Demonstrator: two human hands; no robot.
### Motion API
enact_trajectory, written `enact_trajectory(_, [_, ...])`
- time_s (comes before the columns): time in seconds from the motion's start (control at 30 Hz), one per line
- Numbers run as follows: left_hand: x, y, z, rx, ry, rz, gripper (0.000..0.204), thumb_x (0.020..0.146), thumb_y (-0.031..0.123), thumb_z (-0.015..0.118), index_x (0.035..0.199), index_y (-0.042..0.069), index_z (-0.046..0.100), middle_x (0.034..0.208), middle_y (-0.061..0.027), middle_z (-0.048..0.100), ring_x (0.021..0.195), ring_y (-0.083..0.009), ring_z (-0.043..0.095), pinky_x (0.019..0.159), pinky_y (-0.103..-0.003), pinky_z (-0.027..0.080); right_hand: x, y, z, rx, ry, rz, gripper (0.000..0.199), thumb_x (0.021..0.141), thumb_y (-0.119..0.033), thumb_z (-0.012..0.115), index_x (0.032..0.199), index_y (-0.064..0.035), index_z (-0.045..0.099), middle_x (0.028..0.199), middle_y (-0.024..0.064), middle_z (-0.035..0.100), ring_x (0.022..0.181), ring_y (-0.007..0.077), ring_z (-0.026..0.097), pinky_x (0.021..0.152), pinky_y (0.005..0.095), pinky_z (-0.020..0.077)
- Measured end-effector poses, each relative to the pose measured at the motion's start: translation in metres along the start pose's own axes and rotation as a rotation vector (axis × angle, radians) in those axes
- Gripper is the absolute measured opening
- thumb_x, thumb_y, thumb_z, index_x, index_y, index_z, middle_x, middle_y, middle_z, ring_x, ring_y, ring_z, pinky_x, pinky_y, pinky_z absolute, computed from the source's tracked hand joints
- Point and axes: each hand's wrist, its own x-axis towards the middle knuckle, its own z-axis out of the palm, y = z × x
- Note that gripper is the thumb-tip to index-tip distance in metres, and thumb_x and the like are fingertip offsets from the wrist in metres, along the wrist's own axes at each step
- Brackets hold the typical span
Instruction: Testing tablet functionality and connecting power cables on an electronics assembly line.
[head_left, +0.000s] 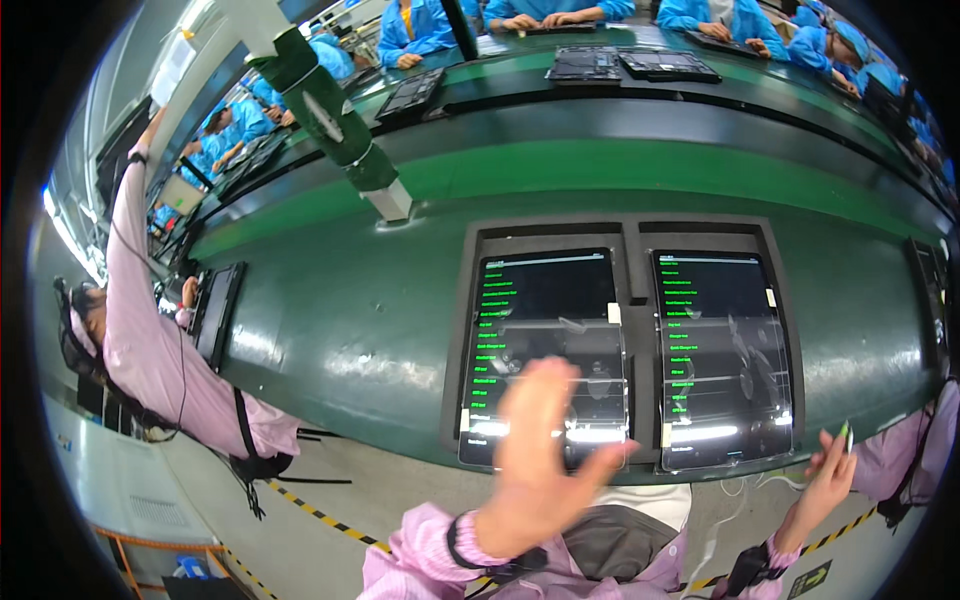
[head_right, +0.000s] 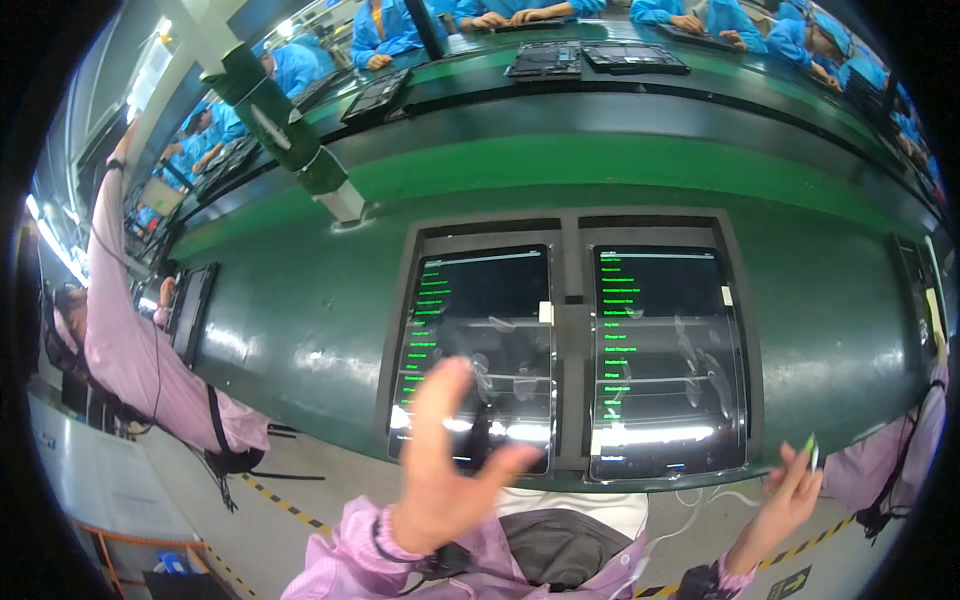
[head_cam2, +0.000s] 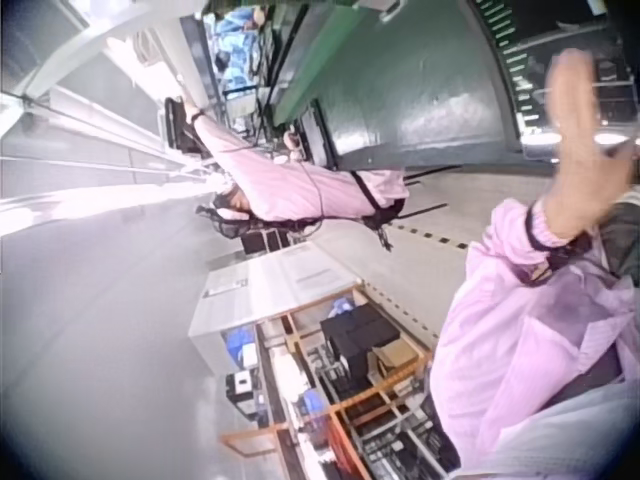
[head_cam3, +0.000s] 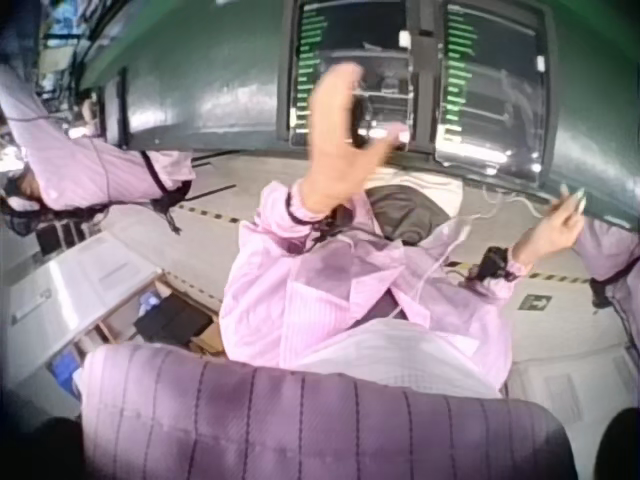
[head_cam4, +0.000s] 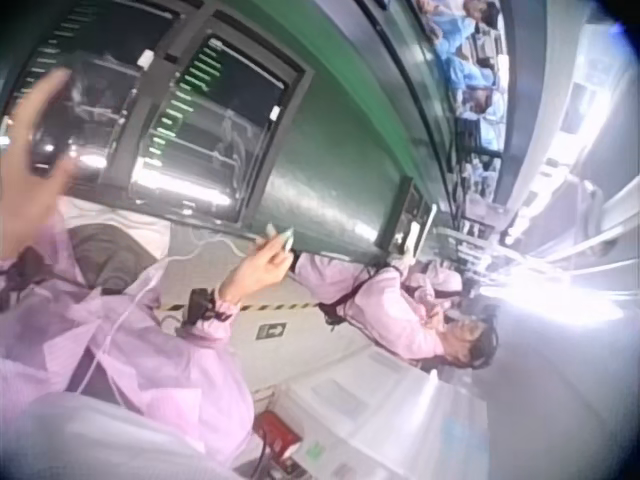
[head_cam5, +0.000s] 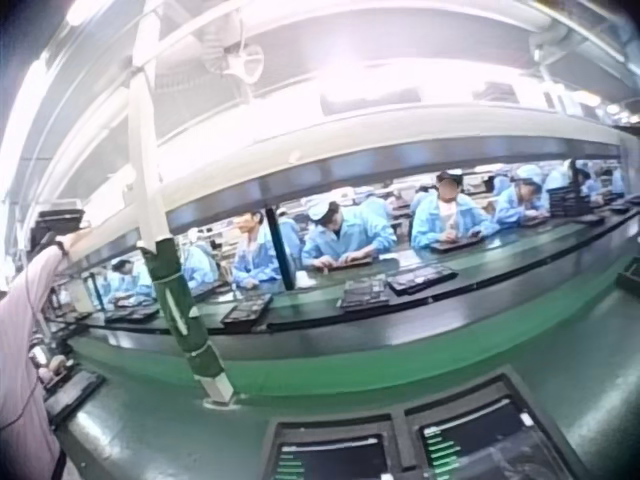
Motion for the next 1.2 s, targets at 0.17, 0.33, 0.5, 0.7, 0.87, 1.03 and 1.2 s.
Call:
enact_trajectory(0.17, [-0.009,-0.069,-0.061,0.263,0.124,-0.490,0.057,0.084,0.018,0.071,0.129,-0.006,0.046,0.118,-0.0201,0.057,0.109,-0.0318,0.054,0.096,-0.041,0.041,0.028,0.012,0.019,0.036,-0.460,0.136,0.034,0.097,-0.020,0.056,0.072,-0.0107,0.036,0.059,-0.0031,0.039,0.045,0.0030,0.040,0.039,0.0188,0.0338])
enact_trajectory(0.33, [-0.039,-0.086,-0.074,-0.147,0.151,-0.762,0.045,0.088,0.016,0.066,0.126,-0.001,0.048,0.111,-0.0123,0.061,0.103,-0.0190,0.058,0.083,-0.032,0.044,0.017,-0.001,0.013,0.012,-0.451,0.074,0.038,0.096,-0.015,0.057,0.069,-0.0121,0.030,0.057,-0.0047,0.034,0.039,0.0029,0.036,0.034,0.0195,0.0306])
enact_trajectory(0.5, [-0.060,-0.134,-0.113,-0.336,0.319,-0.759,0.040,0.086,0.002,0.064,0.123,-0.001,0.049,0.116,-0.0128,0.058,0.107,-0.0175,0.056,0.088,-0.028,0.044,-0.037,-0.018,0.035,0.017,-0.521,0.073,0.041,0.092,-0.003,0.056,0.066,-0.0121,0.026,0.058,-0.0049,0.029,0.048,0.0019,0.026,0.039,0.0216,0.0217])
enact_trajectory(0.7, [-0.081,-0.224,-0.206,-0.353,0.570,-0.893,0.030,0.087,0.005,0.064,0.115,-0.001,0.054,0.104,-0.0079,0.061,0.090,-0.0106,0.055,0.074,-0.023,0.042,-0.146,-0.062,0.088,-0.095,-0.694,-0.076,0.032,0.084,0.005,0.052,0.064,-0.0086,0.031,0.052,-0.0015,0.037,0.048,0.0027,0.039,0.042,0.0247,0.0325])
enact_trajectory(0.87, [-0.077,-0.239,-0.239,-0.246,1.139,-0.838,0.036,0.092,0.026,0.064,0.113,0.001,0.048,0.097,-0.0044,0.058,0.090,-0.0134,0.055,0.081,-0.031,0.046,-0.221,-0.118,0.165,0.142,-1.019,-0.225,0.009,0.079,-0.001,0.058,0.071,0.0010,0.053,0.058,0.0221,0.051,0.050,0.0397,0.055,0.047,0.0408,0.0419])
enact_trajectory(1.03, [-0.042,-0.177,-0.184,-0.130,1.081,-0.549,0.033,0.093,0.017,0.062,0.118,0.002,0.046,0.109,-0.0095,0.057,0.100,-0.0163,0.056,0.088,-0.029,0.046,-0.234,-0.127,0.186,0.383,-1.195,-0.047,0.014,0.082,0.001,0.058,0.070,0.0007,0.051,0.063,0.0173,0.061,0.049,0.0265,0.061,0.046,0.0346,0.0463])
enact_trajectory(1.2, [0.029,-0.068,-0.125,-0.379,0.758,-0.212,0.030,0.090,-0.001,0.060,0.116,-0.001,0.045,0.108,-0.0110,0.057,0.100,-0.0162,0.056,0.090,-0.028,0.045,-0.165,-0.106,0.159,0.507,-1.191,0.278,0.027,0.086,0.006,0.053,0.066,-0.0046,0.039,0.071,0.0148,0.066,0.051,0.0111,0.058,0.043,0.0263,0.0483])
